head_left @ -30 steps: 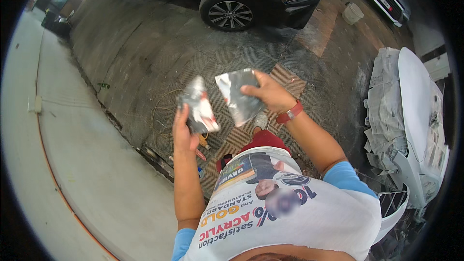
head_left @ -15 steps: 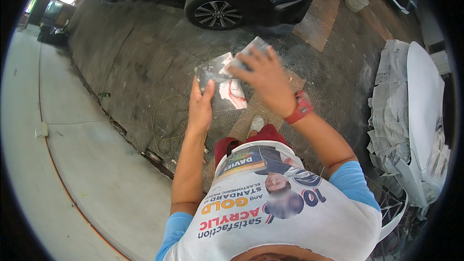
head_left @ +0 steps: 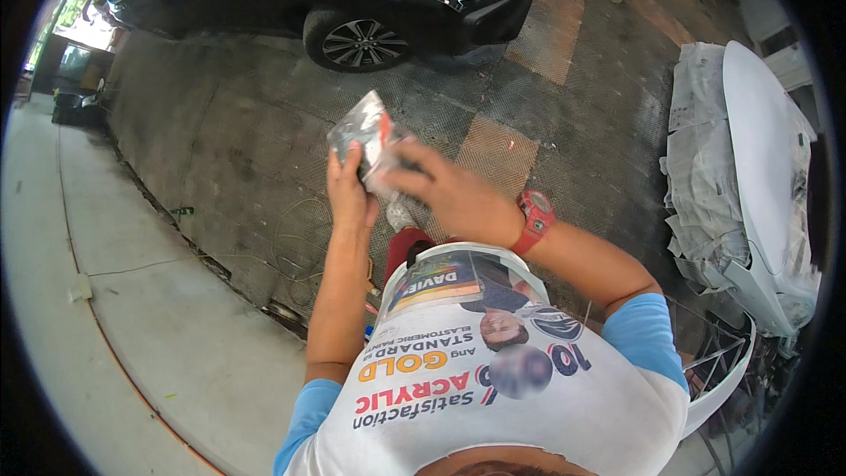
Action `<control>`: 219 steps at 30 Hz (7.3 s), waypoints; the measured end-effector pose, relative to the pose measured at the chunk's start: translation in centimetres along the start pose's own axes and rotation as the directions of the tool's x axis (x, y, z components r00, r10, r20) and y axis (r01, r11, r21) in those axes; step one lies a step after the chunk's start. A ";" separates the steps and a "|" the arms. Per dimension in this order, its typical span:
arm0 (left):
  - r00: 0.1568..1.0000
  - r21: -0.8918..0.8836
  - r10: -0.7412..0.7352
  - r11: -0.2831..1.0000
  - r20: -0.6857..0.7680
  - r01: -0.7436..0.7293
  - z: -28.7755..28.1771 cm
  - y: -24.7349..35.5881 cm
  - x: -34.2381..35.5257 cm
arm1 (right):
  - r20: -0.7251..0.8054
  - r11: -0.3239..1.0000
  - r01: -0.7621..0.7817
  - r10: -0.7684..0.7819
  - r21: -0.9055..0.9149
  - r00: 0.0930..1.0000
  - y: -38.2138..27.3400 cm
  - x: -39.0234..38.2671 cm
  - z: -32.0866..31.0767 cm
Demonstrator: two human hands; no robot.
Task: The person scoops filler from a container onto a spreader and applies it to a damaged area on a car bumper. They smooth the filler with a second spreader, repeatedly transferring material between tools and working the surface.
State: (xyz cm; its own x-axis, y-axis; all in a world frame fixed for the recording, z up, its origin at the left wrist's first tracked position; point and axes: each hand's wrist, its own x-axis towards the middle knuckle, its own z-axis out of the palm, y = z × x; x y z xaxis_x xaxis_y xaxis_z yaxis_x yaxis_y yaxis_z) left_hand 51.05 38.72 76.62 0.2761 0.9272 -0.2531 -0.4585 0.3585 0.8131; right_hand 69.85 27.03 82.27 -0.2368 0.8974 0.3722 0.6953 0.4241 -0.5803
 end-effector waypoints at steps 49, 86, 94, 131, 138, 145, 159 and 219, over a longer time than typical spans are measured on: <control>0.975 0.054 -0.143 0.989 0.172 0.135 2.0 0.4 -0.2 | -0.137 0.935 -0.224 0.269 0.274 0.953 4.6 1.1 -1.4; 0.949 0.264 0.284 0.934 -0.139 -0.240 2.0 -2.1 1.0 | 0.249 0.927 0.075 0.020 -0.367 0.968 3.4 -0.7 -3.8; 0.997 -0.053 0.071 0.996 -0.007 -0.071 2.5 0.3 1.1 | -0.063 0.992 -0.049 0.056 0.114 0.996 0.3 0.5 -2.4; 0.920 0.124 0.341 0.938 -0.192 -0.322 1.5 0.2 0.6 | 0.225 0.895 0.066 0.040 -0.442 0.974 0.8 -0.6 -4.7; 0.994 -0.083 0.060 0.995 0.087 -0.053 4.4 0.7 0.0 | -0.001 0.962 -0.233 0.236 0.141 0.972 1.2 -0.3 -2.0; 0.985 0.014 -0.098 0.995 0.139 0.097 3.9 -0.2 -1.7 | -0.059 0.899 -0.286 0.322 0.332 0.945 4.0 -0.2 -3.3; 0.994 -0.076 -0.089 0.993 0.068 0.094 3.8 2.0 -1.7 | 0.171 0.332 -0.403 0.552 0.853 0.816 6.7 -2.4 -6.9; 0.907 -0.211 0.308 0.903 -0.288 -0.374 -19.5 4.8 -11.5 | 0.160 0.958 0.224 -0.197 -0.177 0.967 -24.5 4.0 8.5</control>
State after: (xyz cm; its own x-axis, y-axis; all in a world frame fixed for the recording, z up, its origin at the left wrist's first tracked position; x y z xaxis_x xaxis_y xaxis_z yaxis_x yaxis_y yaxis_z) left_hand 29.25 31.89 73.22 -0.1346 0.9824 -0.1299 -0.6958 -0.0004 0.7183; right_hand 46.09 21.22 91.78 -0.4744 0.8039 0.3587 0.7335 0.5863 -0.3439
